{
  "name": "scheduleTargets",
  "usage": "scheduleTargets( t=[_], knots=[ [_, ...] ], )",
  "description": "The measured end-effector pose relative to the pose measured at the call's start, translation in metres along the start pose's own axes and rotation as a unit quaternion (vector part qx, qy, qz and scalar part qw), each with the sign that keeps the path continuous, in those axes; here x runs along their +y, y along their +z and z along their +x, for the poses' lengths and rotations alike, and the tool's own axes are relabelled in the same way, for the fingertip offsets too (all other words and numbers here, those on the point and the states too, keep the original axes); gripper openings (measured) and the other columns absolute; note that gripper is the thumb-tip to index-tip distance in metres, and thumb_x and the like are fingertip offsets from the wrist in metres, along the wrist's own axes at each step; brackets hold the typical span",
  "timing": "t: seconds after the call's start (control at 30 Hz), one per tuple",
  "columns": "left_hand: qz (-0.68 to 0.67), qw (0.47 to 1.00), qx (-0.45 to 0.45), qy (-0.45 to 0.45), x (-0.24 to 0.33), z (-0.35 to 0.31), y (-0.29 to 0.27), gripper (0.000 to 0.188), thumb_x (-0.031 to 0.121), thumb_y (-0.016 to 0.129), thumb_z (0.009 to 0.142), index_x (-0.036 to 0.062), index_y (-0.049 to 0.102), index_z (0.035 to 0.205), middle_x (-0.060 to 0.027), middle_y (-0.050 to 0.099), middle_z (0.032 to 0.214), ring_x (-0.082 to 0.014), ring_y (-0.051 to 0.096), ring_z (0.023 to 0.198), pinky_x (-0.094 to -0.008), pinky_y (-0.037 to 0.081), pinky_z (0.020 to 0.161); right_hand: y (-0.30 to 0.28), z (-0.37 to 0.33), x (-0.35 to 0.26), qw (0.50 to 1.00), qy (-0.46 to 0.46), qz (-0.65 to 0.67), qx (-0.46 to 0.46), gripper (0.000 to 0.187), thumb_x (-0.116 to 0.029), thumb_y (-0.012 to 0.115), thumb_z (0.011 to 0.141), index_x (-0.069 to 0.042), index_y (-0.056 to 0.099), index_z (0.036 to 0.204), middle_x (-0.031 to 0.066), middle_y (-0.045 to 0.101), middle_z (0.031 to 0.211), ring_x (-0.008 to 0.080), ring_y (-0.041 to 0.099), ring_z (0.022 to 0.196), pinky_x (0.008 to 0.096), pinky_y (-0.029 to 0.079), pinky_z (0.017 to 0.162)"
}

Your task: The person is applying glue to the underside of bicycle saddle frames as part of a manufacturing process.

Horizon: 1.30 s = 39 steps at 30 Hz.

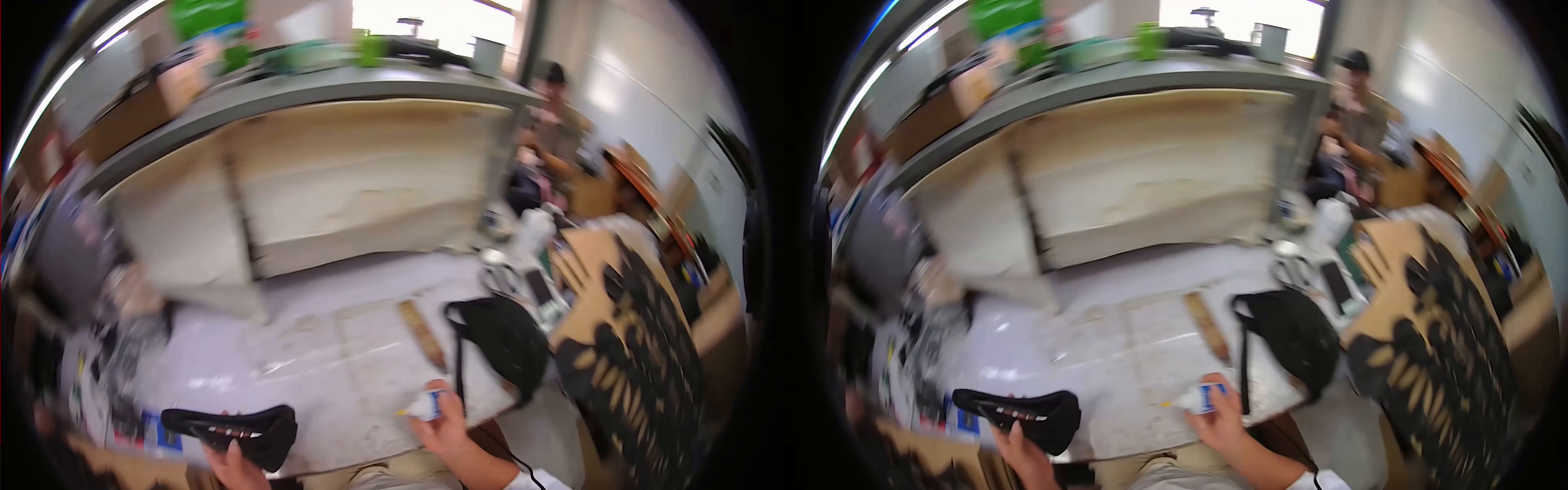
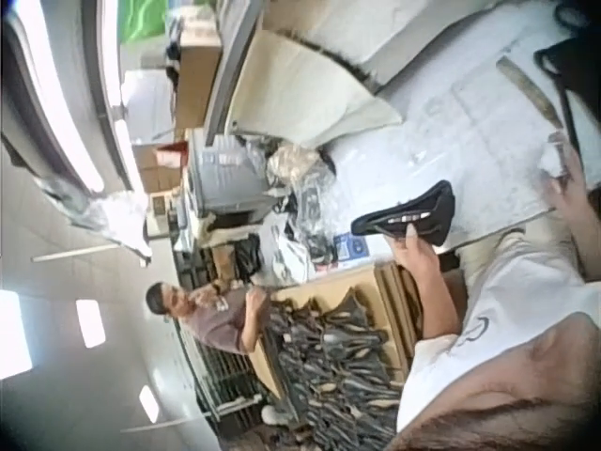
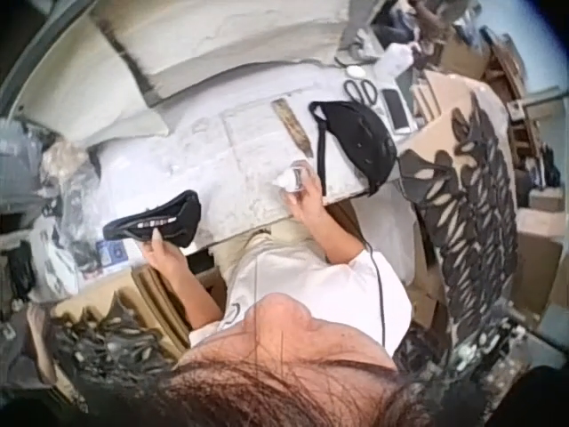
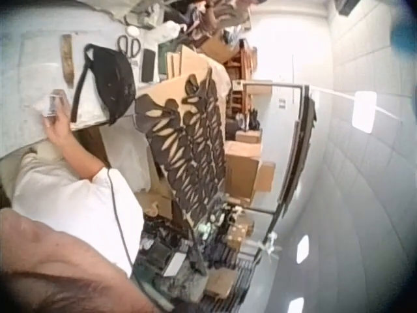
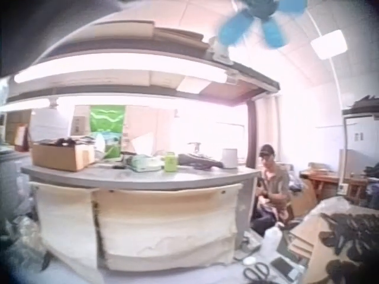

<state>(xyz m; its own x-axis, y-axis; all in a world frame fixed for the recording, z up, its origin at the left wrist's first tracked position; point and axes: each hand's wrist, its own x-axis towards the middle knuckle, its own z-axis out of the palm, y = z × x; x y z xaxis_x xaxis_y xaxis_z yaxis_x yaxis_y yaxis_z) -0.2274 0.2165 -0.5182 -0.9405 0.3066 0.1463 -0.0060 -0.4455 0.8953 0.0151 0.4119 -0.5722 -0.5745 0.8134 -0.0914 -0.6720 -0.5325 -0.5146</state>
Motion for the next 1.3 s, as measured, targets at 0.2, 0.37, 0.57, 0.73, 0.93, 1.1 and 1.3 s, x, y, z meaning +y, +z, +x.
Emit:
scheduleTargets(
  t=[0.2, 0.37, 0.57, 0.73, 0.93, 1.1, 1.3],
  knots=[
    [0.014, 0.915, -0.357, -0.186, -0.028, 0.04, 0.137, 0.082, 0.019, 0.052, 0.07, -0.0028, 0.036, 0.147, -0.0228, 0.062, 0.113, -0.0313, 0.067, 0.095, -0.0493, 0.056, 0.092, -0.014, -0.048, -0.049, 0.99, -0.109, 0.035, 0.088, 0.03, -0.029, 0.062, 0.098, -0.008, 0.051, 0.115, 0.0139, 0.065, 0.085, 0.0161, 0.048, 0.049, 0.0314, 0.041, 0.047],
    [0.031, 0.823, -0.526, -0.209, -0.055, 0.01, 0.25, 0.066, 0.01, 0.053, 0.069, -0.0002, 0.044, 0.135, -0.0145, 0.062, 0.107, -0.023, 0.063, 0.094, -0.0376, 0.052, 0.092, -0.029, -0.091, -0.076, 0.963, -0.222, 0.033, 0.148, 0.029, -0.031, 0.061, 0.098, -0.008, 0.051, 0.112, 0.0105, 0.064, 0.084, 0.0143, 0.048, 0.05, 0.0284, 0.041, 0.048],
    [-0.054, 0.69, -0.653, -0.308, -0.068, -0.063, 0.341, 0.049, 0.001, 0.053, 0.084, 0.0023, 0.044, 0.132, -0.0101, 0.06, 0.112, -0.021, 0.063, 0.096, -0.0361, 0.052, 0.089, -0.037, -0.141, -0.094, 0.921, -0.35, 0.004, 0.172, 0.032, -0.034, 0.058, 0.099, -0.006, 0.048, 0.113, 0.0092, 0.064, 0.088, 0.0144, 0.05, 0.05, 0.0282, 0.039, 0.045],
    [-0.065, 0.635, -0.682, -0.357, -0.073, -0.11, 0.394, 0.048, 0.001, 0.052, 0.089, 0.0028, 0.042, 0.136, -0.0106, 0.06, 0.116, -0.0192, 0.063, 0.095, -0.0349, 0.053, 0.088, -0.045, -0.17, -0.094, 0.897, -0.4, 0.008, 0.19, 0.031, -0.034, 0.054, 0.101, -0.007, 0.048, 0.115, 0.01, 0.065, 0.089, 0.016, 0.052, 0.05, 0.0282, 0.038, 0.044],
    [0.004, 0.577, -0.759, -0.302, -0.087, -0.122, 0.38, 0.065, -0.004, 0.046, 0.077, 0.0017, 0.04, 0.141, -0.0086, 0.055, 0.109, -0.0181, 0.06, 0.088, -0.0341, 0.052, 0.081, -0.06, -0.188, -0.1, 0.874, -0.427, 0.012, 0.233, 0.031, -0.035, 0.054, 0.101, -0.008, 0.048, 0.115, 0.0101, 0.066, 0.086, 0.0163, 0.051, 0.047, 0.0297, 0.038, 0.044],
    [0.118, 0.49, -0.837, -0.214, -0.119, -0.103, 0.379, 0.06, -0.001, 0.042, 0.082, 0.0003, 0.04, 0.143, -0.0091, 0.06, 0.104, -0.0165, 0.062, 0.082, -0.0309, 0.052, 0.075, -0.067, -0.178, -0.106, 0.877, -0.414, 0.057, 0.238, 0.027, -0.029, 0.058, 0.1, -0.006, 0.05, 0.113, 0.0132, 0.066, 0.083, 0.0178, 0.051, 0.047, 0.0303, 0.038, 0.043],
    [0.187, 0.512, -0.833, -0.096, -0.131, -0.134, 0.391, 0.06, -0.002, 0.041, 0.081, -0.0016, 0.041, 0.141, -0.0096, 0.062, 0.097, -0.0176, 0.063, 0.077, -0.0314, 0.053, 0.074, -0.071, -0.172, -0.107, 0.878, -0.416, 0.055, 0.229, 0.027, -0.029, 0.057, 0.1, -0.006, 0.05, 0.113, 0.0132, 0.066, 0.084, 0.0176, 0.052, 0.047, 0.0296, 0.039, 0.043]
  ],
)
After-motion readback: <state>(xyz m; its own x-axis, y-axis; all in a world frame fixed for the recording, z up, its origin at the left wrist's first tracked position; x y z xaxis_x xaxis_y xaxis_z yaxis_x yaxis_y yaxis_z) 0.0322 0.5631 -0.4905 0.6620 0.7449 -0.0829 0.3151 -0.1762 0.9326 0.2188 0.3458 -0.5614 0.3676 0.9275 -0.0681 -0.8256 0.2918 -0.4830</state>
